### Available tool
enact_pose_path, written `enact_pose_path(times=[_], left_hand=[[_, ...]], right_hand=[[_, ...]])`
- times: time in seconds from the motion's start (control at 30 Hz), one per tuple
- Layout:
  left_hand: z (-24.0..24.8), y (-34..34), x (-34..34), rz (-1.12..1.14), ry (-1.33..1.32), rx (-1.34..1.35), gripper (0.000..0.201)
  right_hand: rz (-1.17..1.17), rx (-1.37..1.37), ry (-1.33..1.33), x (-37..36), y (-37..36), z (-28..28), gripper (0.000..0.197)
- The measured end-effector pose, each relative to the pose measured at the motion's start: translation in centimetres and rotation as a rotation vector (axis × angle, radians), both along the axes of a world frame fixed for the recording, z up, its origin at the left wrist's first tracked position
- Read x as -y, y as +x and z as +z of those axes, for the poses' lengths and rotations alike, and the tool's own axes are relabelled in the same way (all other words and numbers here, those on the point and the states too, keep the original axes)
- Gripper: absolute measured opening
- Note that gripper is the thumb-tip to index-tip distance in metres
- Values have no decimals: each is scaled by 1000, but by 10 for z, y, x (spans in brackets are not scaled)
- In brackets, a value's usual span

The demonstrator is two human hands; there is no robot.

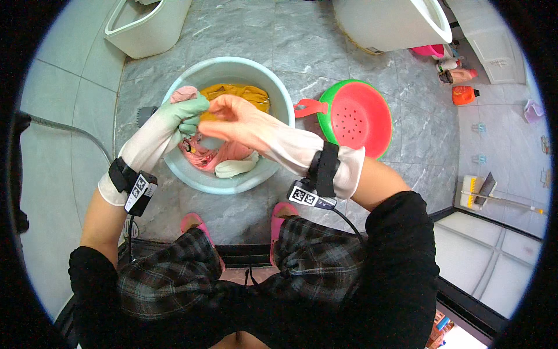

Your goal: The person washes small garments by hand in a basin of water, repeatedly submerging, scrubbing, and wringing each item before placing it into a colander. The person handles multiple colorful pieces of clothing one at a time.

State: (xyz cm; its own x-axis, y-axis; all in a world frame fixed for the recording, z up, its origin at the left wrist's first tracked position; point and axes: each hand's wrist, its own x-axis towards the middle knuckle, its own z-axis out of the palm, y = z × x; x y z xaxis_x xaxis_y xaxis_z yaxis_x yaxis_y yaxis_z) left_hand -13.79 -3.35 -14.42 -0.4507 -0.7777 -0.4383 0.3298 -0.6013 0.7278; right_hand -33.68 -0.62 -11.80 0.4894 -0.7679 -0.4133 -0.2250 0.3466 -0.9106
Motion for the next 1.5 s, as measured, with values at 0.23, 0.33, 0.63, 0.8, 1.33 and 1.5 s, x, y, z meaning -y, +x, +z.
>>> enact_pose_path(times=[0.23,0.33,0.63,0.8,1.33,1.5], left_hand=[[14,23,-18,-376,-343,-70,23],[16,25,-14,-561,-1397,211,46],[15,20,-8,-776,-890,270,34],[9,13,-3,-610,-415,117,28],[24,-27,9,-539,-385,605,21],[5,-37,5,-366,-627,892,27]], right_hand=[[442,-437,-1540,9,-2,-3,59],[413,-394,-1803,12,8,-5,51],[413,-597,-2014,7,10,1,33],[504,-628,-1770,17,8,10,38],[333,-1198,-1728,30,10,4,17],[434,-1194,-1551,37,7,-3,14]])
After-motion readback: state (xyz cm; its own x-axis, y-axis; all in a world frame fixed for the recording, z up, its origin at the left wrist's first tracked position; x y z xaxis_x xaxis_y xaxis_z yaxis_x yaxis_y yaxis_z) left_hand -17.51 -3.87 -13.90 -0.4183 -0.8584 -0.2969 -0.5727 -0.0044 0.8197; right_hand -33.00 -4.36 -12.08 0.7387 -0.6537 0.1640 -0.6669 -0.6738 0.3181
